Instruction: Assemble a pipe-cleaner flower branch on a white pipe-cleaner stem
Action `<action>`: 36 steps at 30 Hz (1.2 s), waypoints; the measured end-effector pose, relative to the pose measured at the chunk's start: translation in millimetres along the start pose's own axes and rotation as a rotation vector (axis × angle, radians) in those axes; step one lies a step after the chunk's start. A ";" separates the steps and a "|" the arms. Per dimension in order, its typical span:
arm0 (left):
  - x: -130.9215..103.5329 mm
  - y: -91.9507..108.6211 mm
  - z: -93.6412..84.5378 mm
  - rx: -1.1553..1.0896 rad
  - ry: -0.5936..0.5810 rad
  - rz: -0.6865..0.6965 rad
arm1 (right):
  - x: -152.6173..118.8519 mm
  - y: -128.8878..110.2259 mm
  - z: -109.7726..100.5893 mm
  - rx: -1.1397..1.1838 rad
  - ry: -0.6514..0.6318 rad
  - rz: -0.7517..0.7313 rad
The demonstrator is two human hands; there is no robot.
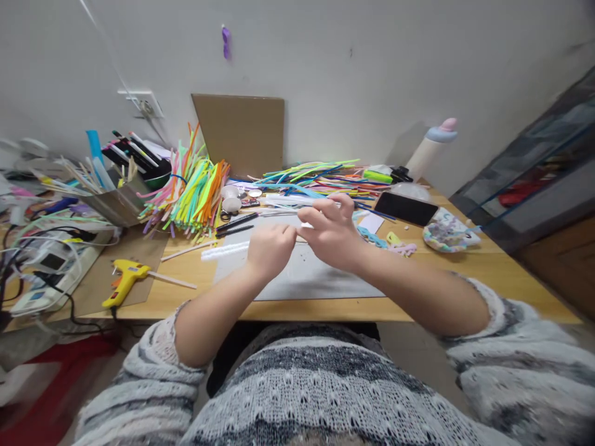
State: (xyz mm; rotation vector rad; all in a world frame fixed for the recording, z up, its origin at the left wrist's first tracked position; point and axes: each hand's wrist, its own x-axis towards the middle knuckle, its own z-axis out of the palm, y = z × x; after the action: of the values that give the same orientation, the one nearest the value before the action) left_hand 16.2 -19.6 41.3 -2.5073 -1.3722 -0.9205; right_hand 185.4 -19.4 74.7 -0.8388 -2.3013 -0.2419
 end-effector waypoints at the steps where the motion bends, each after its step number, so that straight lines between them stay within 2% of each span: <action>1: -1.2 -0.4 -1.5 -0.008 -0.032 0.048 | 5.3 1.1 -5.8 0.001 -0.041 -0.016; 4: -4.0 -0.1 -8.8 -0.113 -0.145 0.165 | 22.1 8.4 -18.5 0.036 -0.228 -0.063; 8: -8.6 5.3 -22.6 -0.258 -0.265 0.252 | 37.9 25.6 -22.6 0.253 -0.512 -0.142; 11: -13.6 10.4 -31.7 -0.383 -0.274 0.225 | 41.6 35.4 -22.4 0.492 -0.654 -0.155; 13: -16.6 13.9 -35.0 -0.513 -0.230 0.127 | 40.2 38.0 -22.3 0.634 -0.682 -0.129; 15: -18.1 17.8 -34.8 -0.701 -0.175 -0.025 | 35.6 37.8 -20.5 0.765 -0.603 -0.058; 18: -14.7 23.9 -26.7 -1.084 -0.084 -0.260 | 23.4 34.5 -10.4 0.882 -0.395 0.077; 20: -8.5 27.0 -17.0 -1.301 0.023 -0.370 | 14.0 31.6 1.2 0.893 -0.255 0.153; 24: 5.7 29.1 5.4 -1.564 0.170 -0.495 | 1.0 24.8 24.5 0.760 0.232 0.273; 25: 8.2 29.2 10.3 -1.599 0.191 -0.530 | -0.8 22.9 28.6 0.691 0.313 0.287; 31: 12.6 27.9 27.6 -1.731 0.281 -0.737 | -10.5 18.1 45.6 0.240 0.424 0.241; 36: 13.6 28.0 26.6 -1.981 0.205 -0.854 | -21.4 26.2 60.3 -0.052 0.451 0.161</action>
State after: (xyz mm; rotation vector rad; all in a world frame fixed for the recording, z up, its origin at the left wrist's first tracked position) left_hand 55.9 -15.5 32.3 -1.7505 -1.6778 -4.0462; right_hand 182.3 13.0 13.7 -0.8874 -1.8071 -0.3780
